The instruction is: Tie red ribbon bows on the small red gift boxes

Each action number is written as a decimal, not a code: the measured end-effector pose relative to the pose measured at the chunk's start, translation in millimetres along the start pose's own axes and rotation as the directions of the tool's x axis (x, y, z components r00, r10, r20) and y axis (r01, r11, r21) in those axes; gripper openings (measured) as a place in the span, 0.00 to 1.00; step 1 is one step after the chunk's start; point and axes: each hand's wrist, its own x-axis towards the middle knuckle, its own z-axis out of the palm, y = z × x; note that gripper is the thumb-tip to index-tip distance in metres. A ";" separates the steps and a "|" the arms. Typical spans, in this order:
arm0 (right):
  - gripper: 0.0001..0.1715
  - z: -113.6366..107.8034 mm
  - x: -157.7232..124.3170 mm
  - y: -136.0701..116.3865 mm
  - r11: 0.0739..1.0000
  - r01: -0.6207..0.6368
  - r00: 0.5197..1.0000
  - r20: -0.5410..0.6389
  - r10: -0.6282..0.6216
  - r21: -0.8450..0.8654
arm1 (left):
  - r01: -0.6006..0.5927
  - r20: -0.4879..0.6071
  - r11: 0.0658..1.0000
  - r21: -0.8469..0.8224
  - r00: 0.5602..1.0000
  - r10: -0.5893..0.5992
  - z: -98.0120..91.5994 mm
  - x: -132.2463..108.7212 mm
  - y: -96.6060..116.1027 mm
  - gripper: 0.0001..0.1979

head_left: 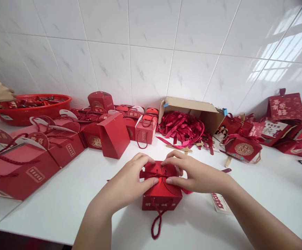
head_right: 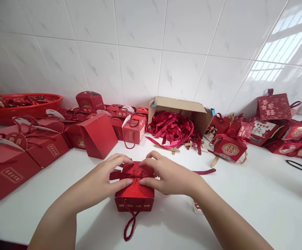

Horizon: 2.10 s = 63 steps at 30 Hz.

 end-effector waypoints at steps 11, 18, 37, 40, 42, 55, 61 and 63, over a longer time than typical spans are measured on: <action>0.26 5.8 3.6 5.4 0.999 -0.004 1.000 -0.023 0.005 0.039 | 0.003 0.015 0.999 -0.045 1.000 -0.002 2.7 1.4 -3.5 0.12; 0.28 8.1 3.3 2.1 1.000 -0.016 0.998 -0.055 0.016 -0.010 | -0.018 0.001 0.996 -0.083 1.000 0.018 5.0 3.0 -9.5 0.12; 0.37 -6.5 -4.7 15.0 0.912 -0.409 0.905 0.137 0.403 0.015 | 0.182 0.032 0.981 -0.060 0.983 -0.181 6.4 1.8 -17.5 0.30; 0.30 -10.1 -1.1 18.5 0.927 -0.366 0.910 0.241 0.338 0.083 | 0.212 0.125 0.966 -0.145 0.973 -0.195 4.2 2.2 -20.3 0.27; 0.30 -9.2 1.8 20.3 0.920 -0.377 0.903 0.262 0.339 0.110 | 0.247 0.162 0.957 -0.153 0.961 -0.223 2.8 2.8 -20.2 0.25; 0.23 -4.7 6.6 20.2 0.888 -0.308 0.951 0.147 0.273 0.342 | 0.276 0.230 0.927 -0.253 0.948 -0.220 6.4 7.3 -10.6 0.21; 0.23 -3.6 6.2 23.7 0.900 -0.300 0.953 0.132 0.271 0.316 | 0.261 0.182 0.921 -0.288 0.959 -0.215 7.1 6.8 -11.8 0.20; 0.24 -3.7 6.0 24.2 0.902 -0.293 0.955 0.145 0.260 0.318 | 0.263 0.191 0.917 -0.299 0.958 -0.212 6.5 6.6 -10.4 0.19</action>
